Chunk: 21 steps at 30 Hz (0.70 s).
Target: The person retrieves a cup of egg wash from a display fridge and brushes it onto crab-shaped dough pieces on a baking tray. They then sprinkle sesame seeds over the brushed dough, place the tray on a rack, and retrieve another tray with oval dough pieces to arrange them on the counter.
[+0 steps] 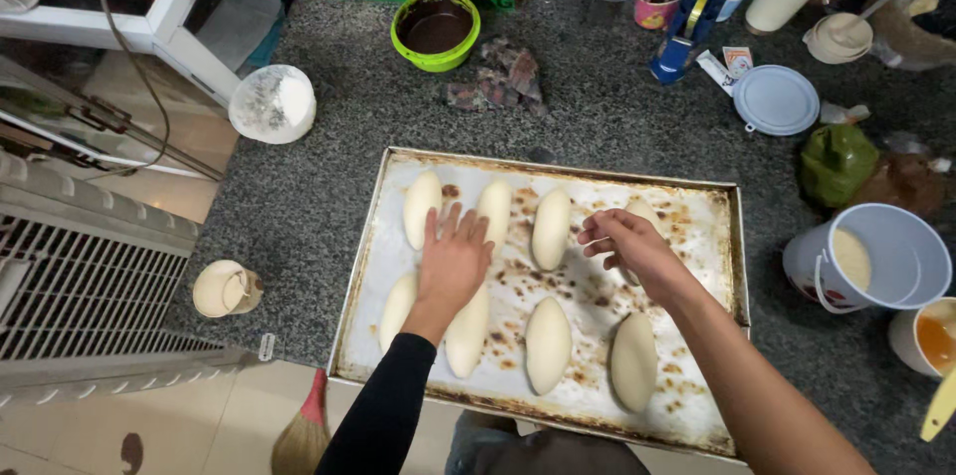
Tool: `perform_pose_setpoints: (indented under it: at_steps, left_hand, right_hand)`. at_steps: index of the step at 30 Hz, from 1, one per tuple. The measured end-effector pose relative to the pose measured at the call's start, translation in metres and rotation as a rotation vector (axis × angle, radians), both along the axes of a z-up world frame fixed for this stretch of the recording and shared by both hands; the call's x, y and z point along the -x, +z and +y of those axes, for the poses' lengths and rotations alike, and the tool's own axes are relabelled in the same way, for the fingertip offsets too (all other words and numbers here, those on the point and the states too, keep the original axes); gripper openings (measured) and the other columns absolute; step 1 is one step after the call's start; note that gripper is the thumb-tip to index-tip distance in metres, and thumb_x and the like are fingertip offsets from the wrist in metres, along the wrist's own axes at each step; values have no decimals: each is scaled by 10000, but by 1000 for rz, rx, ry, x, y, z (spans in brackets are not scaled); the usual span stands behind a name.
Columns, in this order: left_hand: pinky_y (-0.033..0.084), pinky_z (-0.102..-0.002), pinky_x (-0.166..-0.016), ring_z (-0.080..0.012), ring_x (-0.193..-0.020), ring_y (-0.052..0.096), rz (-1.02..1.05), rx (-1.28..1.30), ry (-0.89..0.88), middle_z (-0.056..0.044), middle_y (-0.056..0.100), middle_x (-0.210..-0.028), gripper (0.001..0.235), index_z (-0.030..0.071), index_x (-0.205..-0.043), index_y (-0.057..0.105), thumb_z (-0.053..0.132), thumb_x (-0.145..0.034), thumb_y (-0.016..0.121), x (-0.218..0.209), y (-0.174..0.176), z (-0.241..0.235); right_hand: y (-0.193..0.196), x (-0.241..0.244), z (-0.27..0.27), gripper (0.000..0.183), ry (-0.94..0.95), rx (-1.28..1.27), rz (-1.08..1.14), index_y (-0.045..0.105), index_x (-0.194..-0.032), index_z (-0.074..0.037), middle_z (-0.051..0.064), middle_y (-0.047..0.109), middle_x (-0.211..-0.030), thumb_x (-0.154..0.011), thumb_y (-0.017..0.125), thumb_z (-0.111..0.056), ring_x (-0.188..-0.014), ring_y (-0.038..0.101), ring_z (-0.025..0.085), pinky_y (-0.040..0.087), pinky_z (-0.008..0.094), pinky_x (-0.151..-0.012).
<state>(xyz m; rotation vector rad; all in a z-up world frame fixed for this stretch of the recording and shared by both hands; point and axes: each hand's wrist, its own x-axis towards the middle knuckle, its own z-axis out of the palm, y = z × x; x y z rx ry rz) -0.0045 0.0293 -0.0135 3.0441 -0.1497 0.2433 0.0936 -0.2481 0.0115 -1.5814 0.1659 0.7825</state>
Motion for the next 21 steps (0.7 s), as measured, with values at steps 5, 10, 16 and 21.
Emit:
perform_pose_setpoints:
  at_steps: [5, 10, 16, 21]
  left_hand:
    - [270, -558, -1173, -323, -1381, 460, -80, 68, -3, -124, 599, -1402, 462, 62, -1370, 617, 310, -983, 575, 1, -9, 11]
    - [262, -563, -1177, -293, -1379, 476, -83, 192, -90, -105, 594, -1423, 401, 96, -1328, 634, 286, -978, 582, 8, 2, 20]
    - [355, -529, -1104, -298, -1292, 552, -228, 336, -70, -130, 622, -1360, 373, 62, -1292, 659, 200, -945, 657, 36, 42, 78]
    - [483, -454, -911, -317, -1046, 652, -374, 402, 198, -132, 697, -1143, 218, 39, -1137, 698, 126, -938, 676, 108, 72, 151]
  right_hand:
    - [1, 2, 27, 314, 1, 6, -4, 639, -1076, -90, 46, 744, -983, -1029, 515, -375, -851, 684, 138, 511, 311, -702]
    - [7, 10, 58, 299, -6, 19, 7, 654, -1064, -110, 35, 747, -980, -1025, 512, -370, -856, 687, 133, 518, 311, -714]
    - [11, 14, 93, 305, 25, 18, -10, 657, -1048, -102, 34, 738, -989, -1035, 510, -368, -863, 677, 134, 510, 307, -723]
    - [22, 14, 143, 295, 112, 52, -13, 654, -1067, -105, 39, 747, -992, -1029, 493, -350, -853, 676, 135, 499, 312, -712]
